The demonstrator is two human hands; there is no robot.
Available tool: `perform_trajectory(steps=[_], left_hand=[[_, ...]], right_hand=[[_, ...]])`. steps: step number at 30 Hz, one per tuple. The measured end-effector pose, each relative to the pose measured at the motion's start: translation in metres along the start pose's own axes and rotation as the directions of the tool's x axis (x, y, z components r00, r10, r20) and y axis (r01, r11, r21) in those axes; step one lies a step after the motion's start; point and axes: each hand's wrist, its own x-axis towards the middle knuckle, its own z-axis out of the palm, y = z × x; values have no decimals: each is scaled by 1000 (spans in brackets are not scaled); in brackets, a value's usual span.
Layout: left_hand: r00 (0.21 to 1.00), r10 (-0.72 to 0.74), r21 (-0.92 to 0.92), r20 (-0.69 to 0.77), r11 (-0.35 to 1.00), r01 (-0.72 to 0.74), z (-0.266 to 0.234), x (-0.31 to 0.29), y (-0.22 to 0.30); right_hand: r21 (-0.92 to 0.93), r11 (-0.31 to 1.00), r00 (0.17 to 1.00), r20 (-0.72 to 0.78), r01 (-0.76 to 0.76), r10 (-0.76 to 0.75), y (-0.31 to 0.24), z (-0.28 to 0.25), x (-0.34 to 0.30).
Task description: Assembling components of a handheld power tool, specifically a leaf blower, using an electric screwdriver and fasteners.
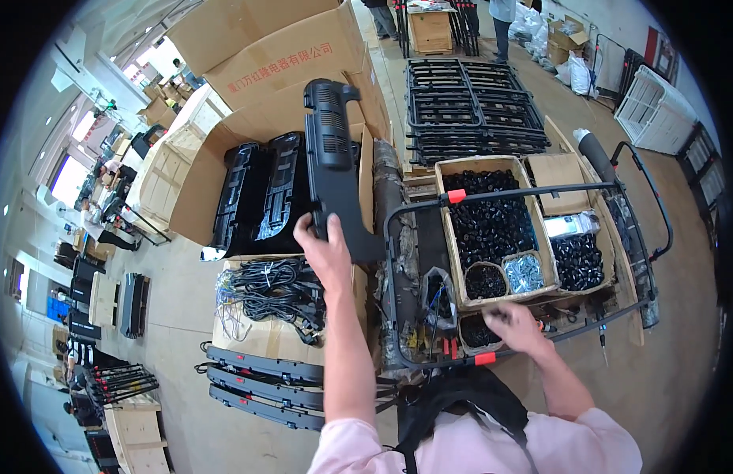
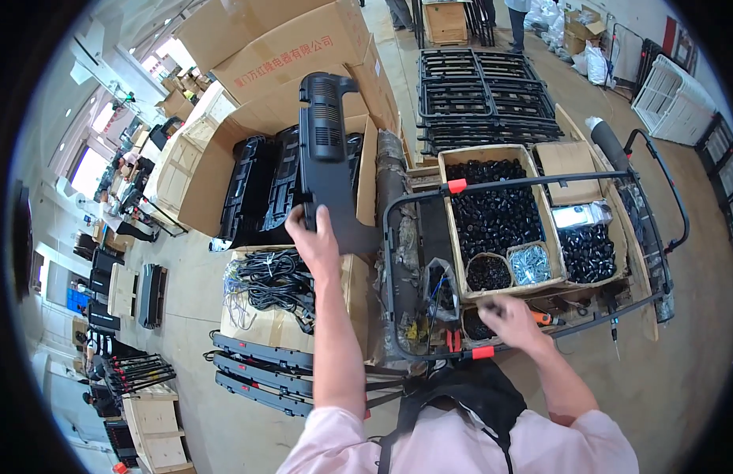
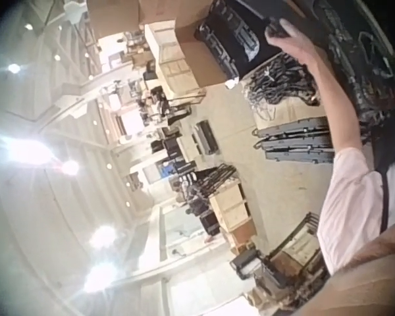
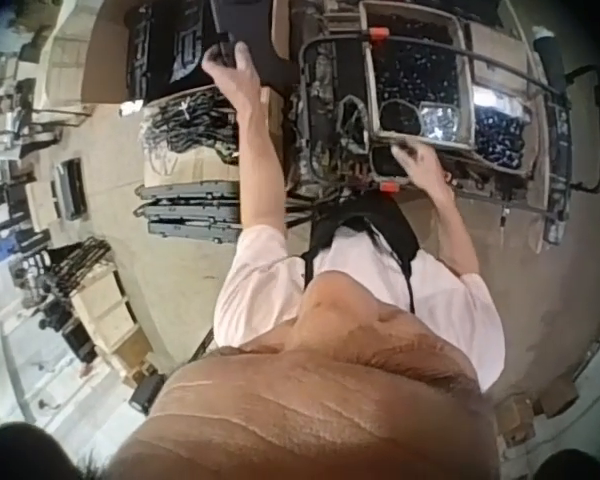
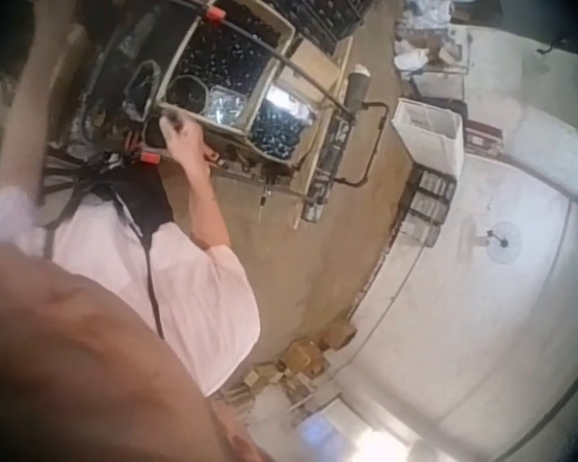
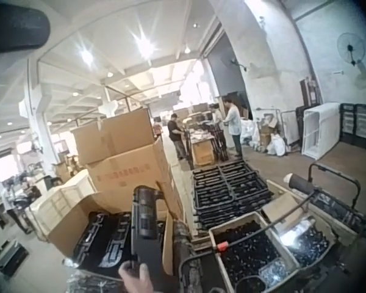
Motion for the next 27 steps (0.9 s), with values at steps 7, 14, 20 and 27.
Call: perform_trajectory(steps=[7,14,20,27], left_hand=[[876,-379,-337,300,816,469,-50,-202,-42],[967,-120,276,225,959,55,-82,-275,-85],[929,-217,236,301,960,148,-67,-270,-117],[896,-240,221,375,961,164,-59,-268,-114]], right_hand=[[157,972,983,-71,177,-167,-24,81,75],[195,980,980,-200,46,-6,30,183,89],[114,993,974,-219,-30,55,38,202,101],[94,995,954,-299,31,-2,39,197,109]])
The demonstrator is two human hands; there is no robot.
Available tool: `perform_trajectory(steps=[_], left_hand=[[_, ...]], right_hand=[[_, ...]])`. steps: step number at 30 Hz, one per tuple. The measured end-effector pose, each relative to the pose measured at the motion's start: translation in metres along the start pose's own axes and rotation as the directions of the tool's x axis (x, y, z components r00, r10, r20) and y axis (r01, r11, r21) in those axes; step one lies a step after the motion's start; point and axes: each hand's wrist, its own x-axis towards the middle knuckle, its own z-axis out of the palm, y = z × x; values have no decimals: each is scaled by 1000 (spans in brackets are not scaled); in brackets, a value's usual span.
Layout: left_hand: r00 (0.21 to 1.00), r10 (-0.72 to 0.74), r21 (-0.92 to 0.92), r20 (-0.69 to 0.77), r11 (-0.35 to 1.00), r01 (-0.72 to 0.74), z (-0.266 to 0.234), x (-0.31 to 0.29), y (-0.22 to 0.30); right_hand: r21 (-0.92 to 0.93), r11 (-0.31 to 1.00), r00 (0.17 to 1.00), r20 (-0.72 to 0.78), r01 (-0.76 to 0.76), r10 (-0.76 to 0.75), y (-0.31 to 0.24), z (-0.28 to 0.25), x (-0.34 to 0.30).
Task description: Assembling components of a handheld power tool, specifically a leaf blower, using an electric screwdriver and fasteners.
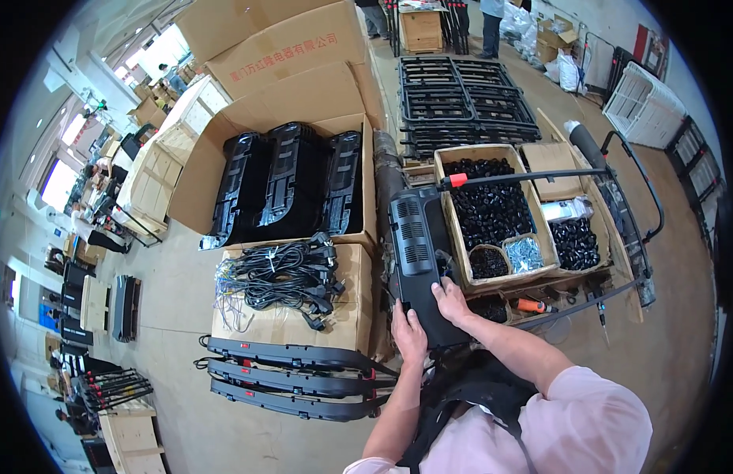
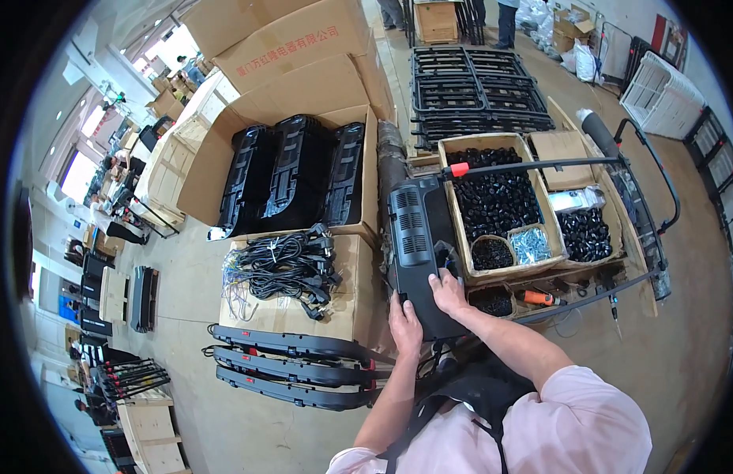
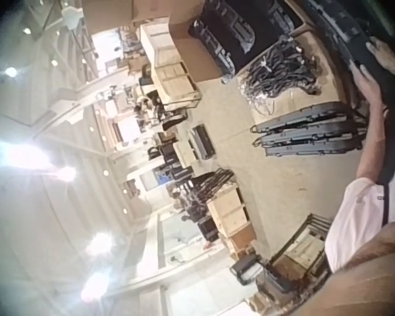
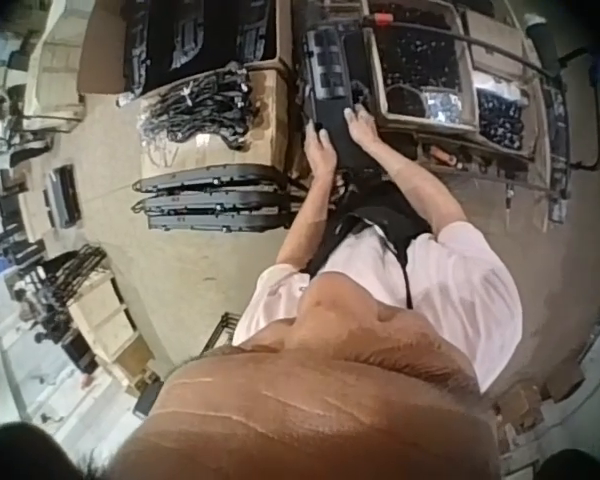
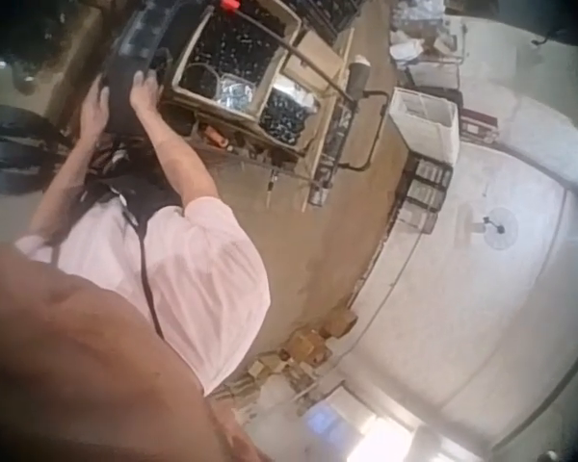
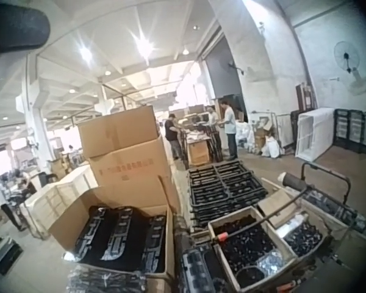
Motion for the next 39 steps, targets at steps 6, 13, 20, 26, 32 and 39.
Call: perform_trajectory(steps=[6,13,20,26,32,39], left_hand=[[999,-48,1,19,999,48,1,-3,-1],[979,138,198,-149,974,-107,4,13,30],[735,263,59,625,923,-381,113,14,131],[284,-27,228,959,669,-707,231,1,48],[59,-187,155,981,555,-817,259,0,50],[-50,-206,65,977,515,-855,262,5,36]], right_hand=[[76,994,995,64,-83,78,9,-2,-1],[223,967,966,250,-121,64,27,-100,13],[221,827,685,686,-517,245,64,-323,-92],[277,689,719,476,-669,507,175,-307,-150],[486,497,675,322,-719,663,239,-266,-137],[852,167,667,251,-496,701,324,-175,-56]])
